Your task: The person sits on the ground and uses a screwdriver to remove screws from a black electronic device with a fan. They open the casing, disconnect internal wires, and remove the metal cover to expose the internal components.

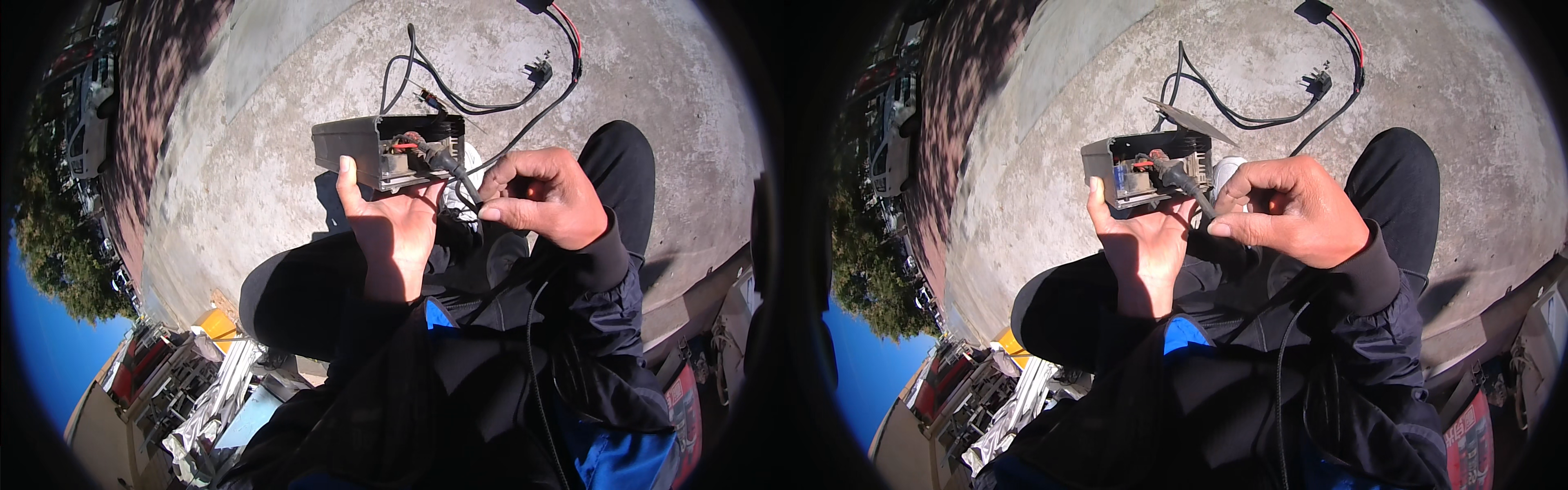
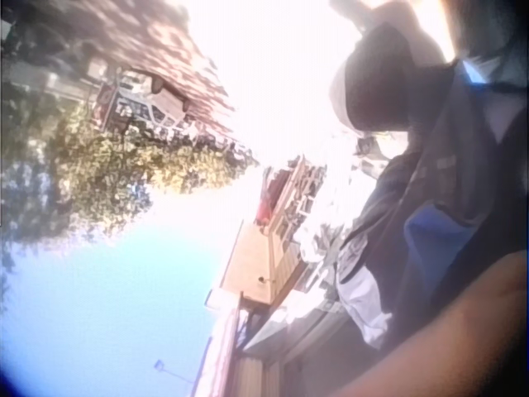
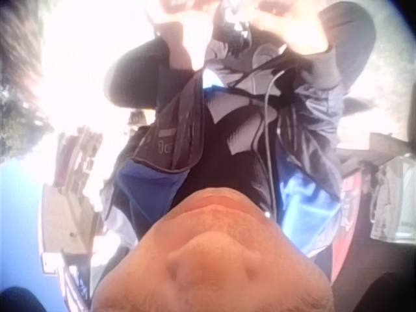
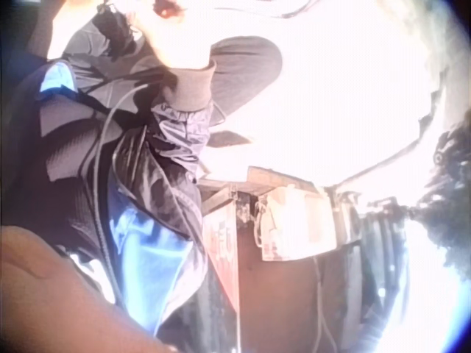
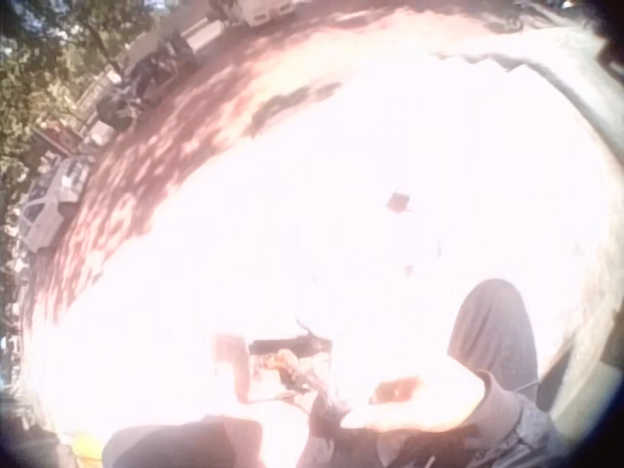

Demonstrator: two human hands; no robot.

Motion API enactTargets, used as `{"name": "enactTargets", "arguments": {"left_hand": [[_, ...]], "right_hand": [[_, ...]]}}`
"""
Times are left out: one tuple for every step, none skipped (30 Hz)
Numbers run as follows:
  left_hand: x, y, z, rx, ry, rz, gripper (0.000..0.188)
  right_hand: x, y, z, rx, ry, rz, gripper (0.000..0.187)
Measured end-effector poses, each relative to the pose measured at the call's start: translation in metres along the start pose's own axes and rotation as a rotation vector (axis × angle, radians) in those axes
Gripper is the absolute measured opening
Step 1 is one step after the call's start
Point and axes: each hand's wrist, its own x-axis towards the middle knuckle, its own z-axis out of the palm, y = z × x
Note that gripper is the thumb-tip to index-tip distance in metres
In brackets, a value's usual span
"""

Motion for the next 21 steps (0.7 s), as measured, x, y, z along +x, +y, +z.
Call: {"name": "enactTargets", "arguments": {"left_hand": [[0.000, 0.000, 0.000, 0.004, -0.011, -0.006, 0.070], [0.000, 0.000, 0.000, 0.010, -0.021, -0.012, 0.070], [0.000, 0.000, -0.001, 0.017, -0.030, -0.017, 0.069], [0.001, 0.000, -0.001, 0.015, -0.023, -0.016, 0.069], [0.001, 0.000, -0.002, 0.013, -0.015, -0.014, 0.069], [0.001, 0.000, -0.002, 0.007, -0.013, -0.014, 0.069], [0.001, 0.001, -0.003, 0.002, -0.022, -0.027, 0.069], [0.001, 0.001, -0.004, -0.005, -0.038, -0.042, 0.069], [0.000, 0.002, -0.005, -0.012, -0.036, -0.056, 0.069], [0.000, 0.003, -0.005, 0.002, -0.022, -0.053, 0.070], [0.000, 0.003, -0.006, -0.002, -0.018, -0.059, 0.070], [0.000, 0.002, -0.007, -0.002, -0.015, -0.061, 0.070], [0.000, 0.002, -0.008, -0.003, -0.013, -0.062, 0.070], [0.000, 0.001, -0.008, -0.007, -0.019, -0.069, 0.070], [0.000, 0.001, -0.009, -0.011, -0.025, -0.076, 0.070], [0.000, 0.000, -0.009, -0.015, -0.032, -0.083, 0.070], [0.000, 0.000, -0.009, -0.011, -0.030, -0.085, 0.070], [0.000, 0.000, -0.008, -0.006, -0.027, -0.087, 0.070], [0.000, 0.000, -0.008, 0.000, 0.000, -0.088, 0.070], [-0.001, 0.000, -0.007, 0.015, -0.024, -0.091, 0.071], [-0.002, -0.001, -0.006, 0.032, -0.022, -0.092, 0.071]], "right_hand": [[0.000, 0.000, 0.002, 0.010, 0.009, 0.028, 0.025], [-0.001, -0.001, 0.002, 0.029, 0.009, 0.059, 0.027], [-0.001, -0.001, 0.003, 0.072, -0.001, 0.070, 0.030], [-0.001, -0.001, 0.004, 0.042, -0.007, 0.061, 0.034], [-0.001, -0.001, 0.005, 0.000, -0.014, 0.073, 0.033], [0.000, 0.000, 0.005, -0.021, -0.028, 0.078, 0.032], [-0.001, 0.000, 0.006, -0.025, -0.045, 0.067, 0.031], [0.001, 0.002, 0.008, -0.050, -0.062, 0.040, 0.029], [0.002, 0.004, 0.009, -0.048, -0.079, 0.005, 0.028], [0.003, 0.005, 0.011, -0.030, -0.088, -0.028, 0.027], [0.003, 0.006, 0.012, -0.013, -0.097, -0.060, 0.026], [0.003, 0.006, 0.011, -0.031, -0.104, -0.057, 0.025], [0.003, 0.006, 0.011, -0.038, -0.108, -0.052, 0.025], [0.002, 0.006, 0.010, -0.045, -0.113, -0.047, 0.025], [0.002, 0.006, 0.009, -0.053, -0.118, -0.042, 0.026], [0.002, 0.005, 0.009, -0.062, -0.123, -0.031, 0.025], [0.001, 0.005, 0.009, -0.071, -0.128, -0.020, 0.025], [0.001, 0.005, 0.010, -0.081, -0.133, -0.010, 0.025], [0.001, 0.006, 0.011, -0.060, -0.139, -0.036, 0.025], [0.002, 0.007, 0.015, -0.039, -0.145, -0.062, 0.024], [0.003, 0.009, 0.018, -0.017, -0.152, -0.087, 0.024]]}}
